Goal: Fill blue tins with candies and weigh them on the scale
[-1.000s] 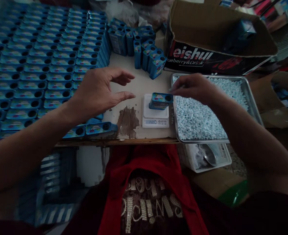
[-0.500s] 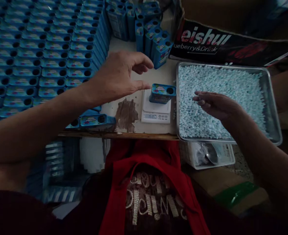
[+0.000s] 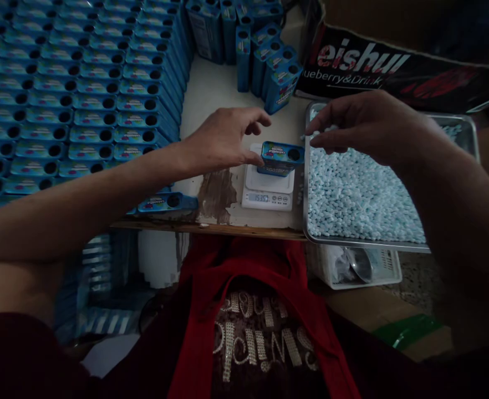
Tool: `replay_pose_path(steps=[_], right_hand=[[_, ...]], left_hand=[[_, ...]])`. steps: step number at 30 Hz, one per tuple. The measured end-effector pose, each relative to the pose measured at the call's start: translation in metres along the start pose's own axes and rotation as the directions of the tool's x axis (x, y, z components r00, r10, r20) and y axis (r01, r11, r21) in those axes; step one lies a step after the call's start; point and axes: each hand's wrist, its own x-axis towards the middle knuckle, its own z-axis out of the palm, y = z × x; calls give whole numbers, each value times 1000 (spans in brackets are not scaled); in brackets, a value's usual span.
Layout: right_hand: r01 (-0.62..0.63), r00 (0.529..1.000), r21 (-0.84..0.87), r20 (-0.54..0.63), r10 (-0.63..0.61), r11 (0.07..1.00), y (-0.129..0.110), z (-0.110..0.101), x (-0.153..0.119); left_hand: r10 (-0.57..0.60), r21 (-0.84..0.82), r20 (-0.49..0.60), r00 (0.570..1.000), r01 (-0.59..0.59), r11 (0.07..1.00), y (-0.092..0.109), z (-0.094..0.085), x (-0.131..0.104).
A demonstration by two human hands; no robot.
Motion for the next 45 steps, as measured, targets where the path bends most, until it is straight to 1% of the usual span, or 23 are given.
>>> replay_pose_path(steps=[5, 8, 10, 11, 13, 15, 16, 17, 19, 21, 22, 24, 27, 29, 30, 32, 33, 34, 36, 39, 41, 43, 45], right_hand=[[-5, 1000, 19, 16, 4, 1000, 1, -2, 1], [1, 1000, -23, -17, -2, 1000, 6, -12, -5], [-10, 998, -123, -66, 2, 992, 13, -24, -11], [-24, 996, -217, -87, 5, 976, 18, -29, -14], [-60, 993, -467, -122, 3, 882, 30, -38, -17], [-79, 986, -670, -159, -39, 738, 41, -39, -11], [-84, 980, -721, -185, -74, 688, 45, -37, -5], [-86, 969, -741, -217, -116, 666, 48, -34, 5], [-75, 937, -741, -282, -208, 668, 48, -24, 33], [-66, 910, -758, -313, -272, 649, 45, -14, 69], [-70, 910, -780, -306, -281, 622, 43, -10, 88], [-109, 932, -827, -279, -233, 552, 40, -6, 123], [-190, 955, -860, -273, -113, 474, 43, -7, 157], [-203, 954, -854, -283, -99, 480, 50, -11, 169], [-209, 947, -837, -302, -107, 506, 54, -14, 172], [-161, 937, -791, -310, -160, 590, 61, -19, 167], [-121, 929, -765, -311, -199, 633, 62, -20, 159], [-77, 922, -743, -307, -235, 665, 60, -19, 146], [-24, 913, -722, -297, -279, 691, 51, -12, 110], [-87, 919, -732, -321, -229, 676, 29, 16, 48], [-120, 943, -747, -292, -161, 654, 19, 39, 16], [-138, 964, -769, -250, -94, 625, 16, 59, -6], [-147, 969, -789, -236, -72, 596, 19, 73, -19]], left_hand=[[102, -28, -3, 995, -102, 994, -6, 17, 15], [172, -20, 1, 985, -172, 985, -2, 32, 27], [222, 23, 15, 975, -223, 975, 6, 40, 34], [246, 56, 28, 969, -247, 967, 10, 41, 35], [258, 147, 71, 964, -266, 953, 15, 34, 33], [196, 250, 120, 973, -220, 943, 11, 15, 19], [139, 298, 137, 981, -175, 939, 5, 3, 8], [80, 336, 144, 986, -124, 934, -4, -11, -6], [-21, 381, 139, 990, -34, 924, -28, -35, -37], [-61, 379, 146, 987, 1, 926, -55, -52, -66], [-85, 359, 149, 985, 27, 933, -68, -57, -80], [-137, 316, 166, 977, 79, 945, -87, -60, -101], [-151, 258, 199, 968, 97, 961, -101, -56, -122], [-104, 223, 209, 972, 56, 973, -104, -53, -128], [-80, 215, 218, 973, 32, 976, -106, -52, -130], [-57, 230, 246, 968, -2, 973, -106, -51, -133], [-56, 251, 255, 965, -10, 968, -105, -49, -136], [-55, 275, 260, 964, -20, 961, -102, -47, -139], [-14, 320, 255, 967, -71, 945, -97, -40, -148], [96, 392, 235, 967, -185, 901, -95, -23, -163], [100, 445, 201, 975, -181, 877, -99, -11, -169], [66, 471, 188, 980, -149, 869, -101, -4, -169], [52, 476, 222, 974, -154, 866, -100, -4, -167]])
